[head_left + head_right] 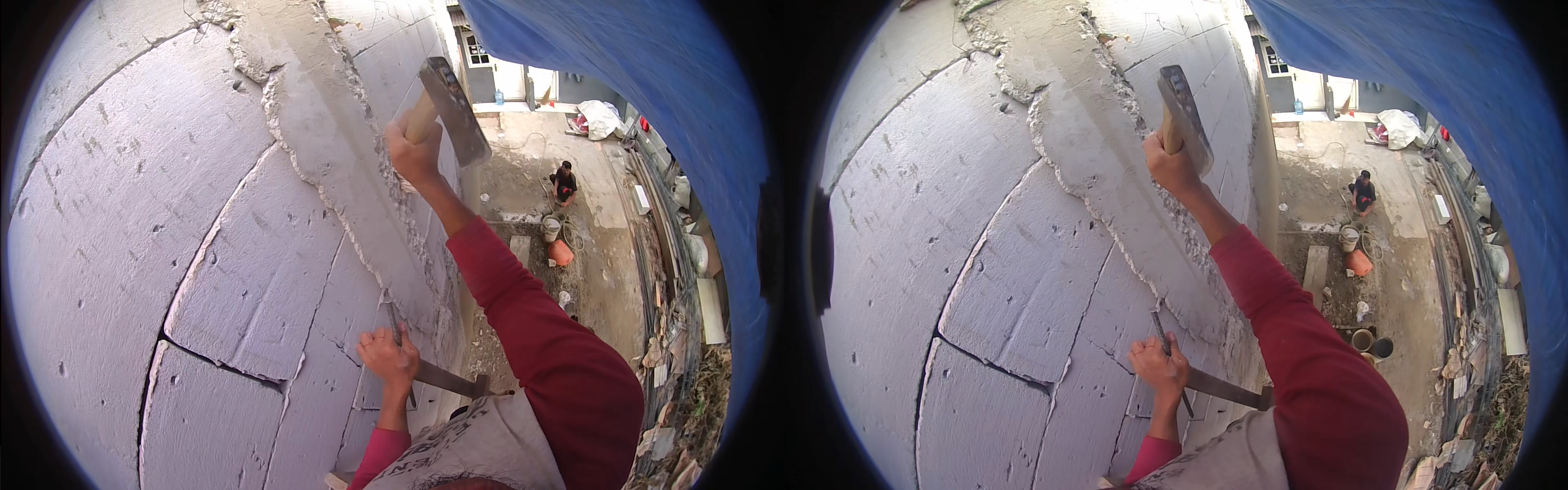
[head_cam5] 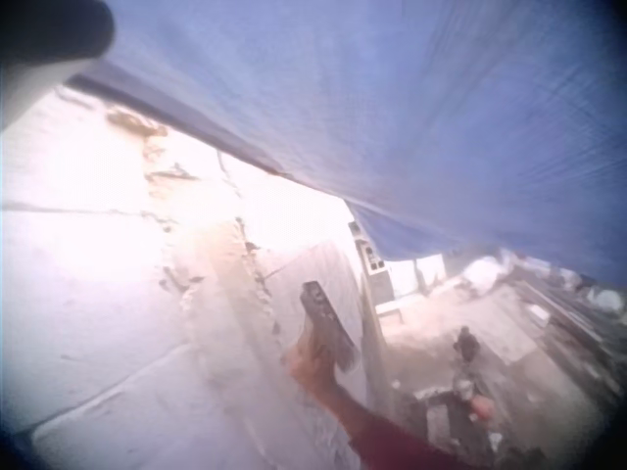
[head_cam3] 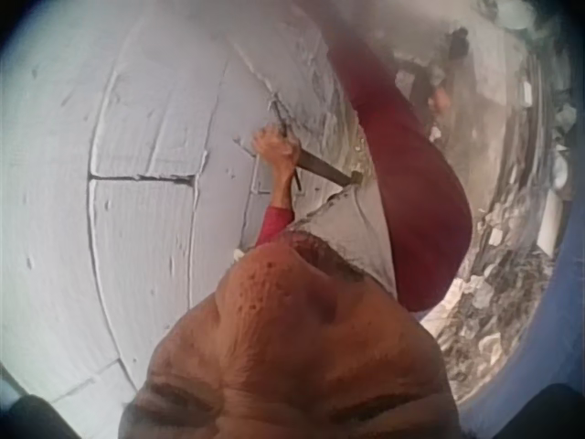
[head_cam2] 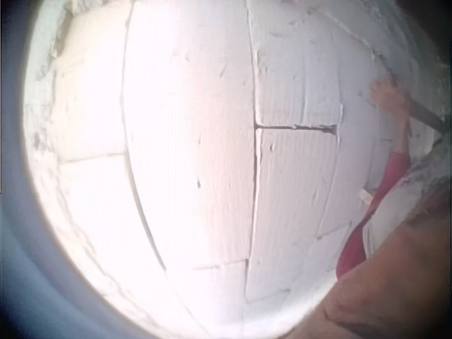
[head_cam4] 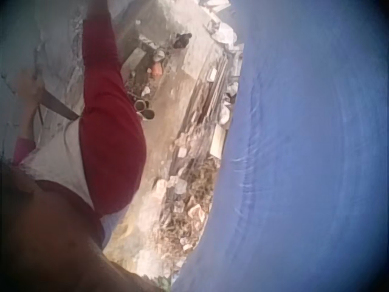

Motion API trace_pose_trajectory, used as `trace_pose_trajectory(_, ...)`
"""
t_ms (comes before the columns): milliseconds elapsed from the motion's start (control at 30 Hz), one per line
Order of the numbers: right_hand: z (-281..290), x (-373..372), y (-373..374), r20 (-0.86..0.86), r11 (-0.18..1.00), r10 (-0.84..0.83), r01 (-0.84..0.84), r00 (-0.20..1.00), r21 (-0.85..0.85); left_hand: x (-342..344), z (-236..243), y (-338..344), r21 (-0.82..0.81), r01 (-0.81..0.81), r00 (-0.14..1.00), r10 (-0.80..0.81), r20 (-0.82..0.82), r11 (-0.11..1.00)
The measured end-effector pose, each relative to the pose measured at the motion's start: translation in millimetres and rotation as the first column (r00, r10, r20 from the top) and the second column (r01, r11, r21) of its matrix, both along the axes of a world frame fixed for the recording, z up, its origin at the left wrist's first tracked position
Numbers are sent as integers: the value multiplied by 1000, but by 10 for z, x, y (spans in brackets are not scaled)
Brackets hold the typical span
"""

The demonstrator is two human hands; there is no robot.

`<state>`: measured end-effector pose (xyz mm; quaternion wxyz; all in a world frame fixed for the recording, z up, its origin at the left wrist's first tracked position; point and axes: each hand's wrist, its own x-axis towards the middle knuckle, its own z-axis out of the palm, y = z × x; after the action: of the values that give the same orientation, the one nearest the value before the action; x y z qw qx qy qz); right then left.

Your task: The person uses a hammer and a chisel to chip away at a light purple painted wall. They repeatedly strike the chisel against the wall surface to remove sections of the plaster or paint. The person works on a specific area of the wall, creating a rough, damaged surface.

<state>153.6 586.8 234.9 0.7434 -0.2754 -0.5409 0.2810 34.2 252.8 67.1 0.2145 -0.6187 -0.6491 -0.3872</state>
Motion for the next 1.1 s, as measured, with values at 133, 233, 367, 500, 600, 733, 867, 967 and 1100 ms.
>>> trace_pose_trajectory(133, -58, -269, -350, 341, 796, 245, 13, 908, -605, -109, -28, -60, 34, -74, 997, 75, -33, 997)
trace_pose_trajectory(233, -360, -90, -384, 335, 864, 47, 130, 941, -487, -81, -3, -45, 18, -27, 999, 28, -29, 999)
trace_pose_trajectory(367, 5, -62, -868, 70, 976, 82, -66, 994, -206, -92, -42, -79, -7, -39, 999, 39, -2, 999)
trace_pose_trajectory(500, -104, -175, -426, -43, 904, -377, 378, 925, 198, -27, -38, 15, -23, -12, 1000, 12, -19, 1000)
trace_pose_trajectory(600, -382, -81, -234, 313, 863, 28, 135, 949, -486, -9, -83, -44, -22, -34, 999, 34, -3, 999)
trace_pose_trajectory(733, -941, 144, -608, 220, 847, 62, 65, 973, -527, -59, -44, -9, -26, -34, 999, 35, 18, 999)
trace_pose_trajectory(867, -1645, 315, -1428, 107, 798, 182, -83, 977, -596, -72, -88, -9, -55, -49, 999, 50, 12, 997)
trace_pose_trajectory(967, -2319, 403, -1974, 211, 727, 285, -68, 935, -683, -91, -100, -11, -70, -63, 998, 64, 5, 996)
trace_pose_trajectory(1100, -2953, 245, -2552, 249, 714, 315, -56, 916, -698, -107, -89, -88, -110, -26, 1000, 26, -5, 994)
